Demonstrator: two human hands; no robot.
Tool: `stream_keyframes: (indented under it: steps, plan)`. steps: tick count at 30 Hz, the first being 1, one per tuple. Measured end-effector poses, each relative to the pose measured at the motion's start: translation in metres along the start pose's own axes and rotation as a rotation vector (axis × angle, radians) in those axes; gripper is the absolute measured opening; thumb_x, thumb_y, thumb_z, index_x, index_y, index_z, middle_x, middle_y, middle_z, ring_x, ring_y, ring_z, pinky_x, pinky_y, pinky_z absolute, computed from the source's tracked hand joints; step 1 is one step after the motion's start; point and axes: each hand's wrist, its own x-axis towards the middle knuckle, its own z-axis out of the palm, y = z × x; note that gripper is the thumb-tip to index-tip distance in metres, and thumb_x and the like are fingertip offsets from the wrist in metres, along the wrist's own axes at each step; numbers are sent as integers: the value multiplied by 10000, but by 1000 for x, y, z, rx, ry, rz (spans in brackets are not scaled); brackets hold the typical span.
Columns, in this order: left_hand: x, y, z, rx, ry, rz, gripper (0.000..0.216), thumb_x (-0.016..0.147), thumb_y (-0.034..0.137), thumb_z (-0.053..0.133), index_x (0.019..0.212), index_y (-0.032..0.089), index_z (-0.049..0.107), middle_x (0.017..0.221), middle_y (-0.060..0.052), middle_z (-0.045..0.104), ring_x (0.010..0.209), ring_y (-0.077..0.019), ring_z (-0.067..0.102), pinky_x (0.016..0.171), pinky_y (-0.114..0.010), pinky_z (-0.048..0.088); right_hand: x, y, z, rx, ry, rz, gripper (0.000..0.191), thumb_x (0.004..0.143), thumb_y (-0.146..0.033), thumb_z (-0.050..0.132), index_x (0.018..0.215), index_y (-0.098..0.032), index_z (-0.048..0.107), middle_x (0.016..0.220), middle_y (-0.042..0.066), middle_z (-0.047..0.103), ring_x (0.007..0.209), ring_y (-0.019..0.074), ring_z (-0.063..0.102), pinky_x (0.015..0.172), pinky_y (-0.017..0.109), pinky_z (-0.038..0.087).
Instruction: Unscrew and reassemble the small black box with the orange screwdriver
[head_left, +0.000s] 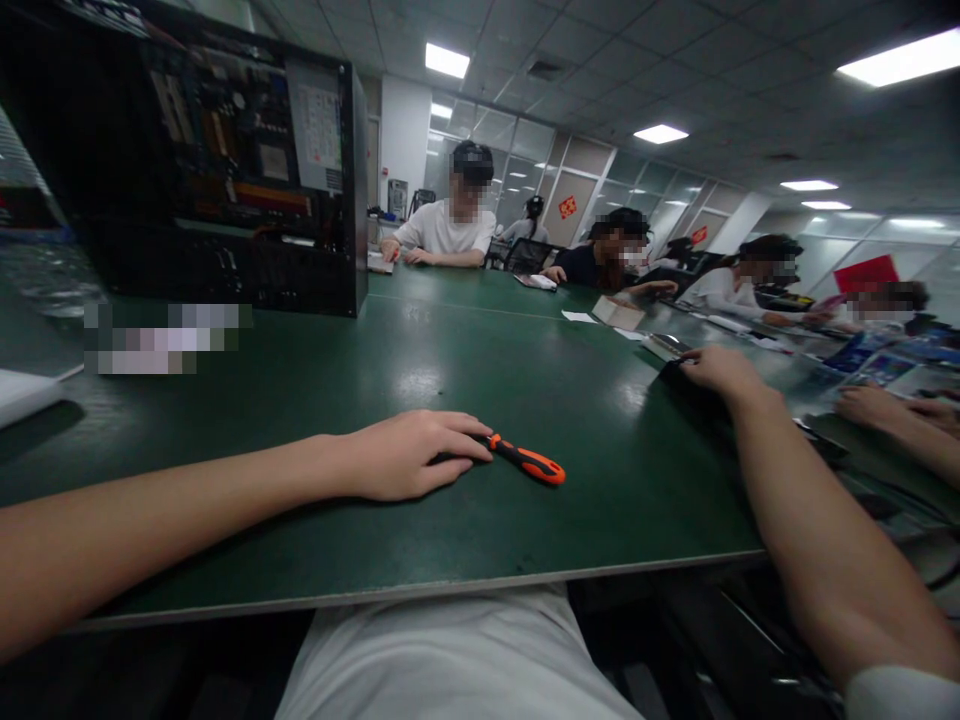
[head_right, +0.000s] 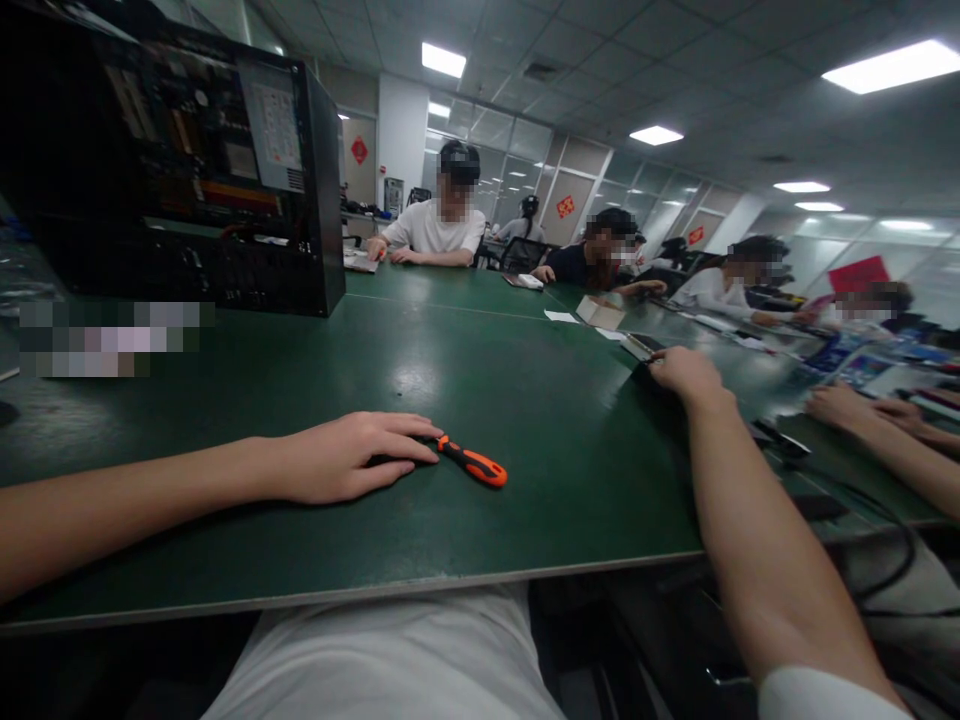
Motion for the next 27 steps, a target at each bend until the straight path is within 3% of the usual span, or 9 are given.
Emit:
stream_keyframes:
  steps: [22,27]
  plan:
    - [1,0,-1,14,5,16,338,1005,183,527,1288,184,710,1472,-114,605,1333,-271,598,1133,-395,481,3,2,-1,23,-28,-1,390,979,-407,614,1291,-172,609,1281,103,622,1127,217,630,956,427,553]
    - [1,0,0,15,-5,6,343,1013,192,515,1299,189,705,1482,-102,598,1351,-259,584,1149,-374,464,9,4,5,31,53,-65,370,983,-398,609,1274,-169,616,1267,102,627,1106,208,635,945,419,559]
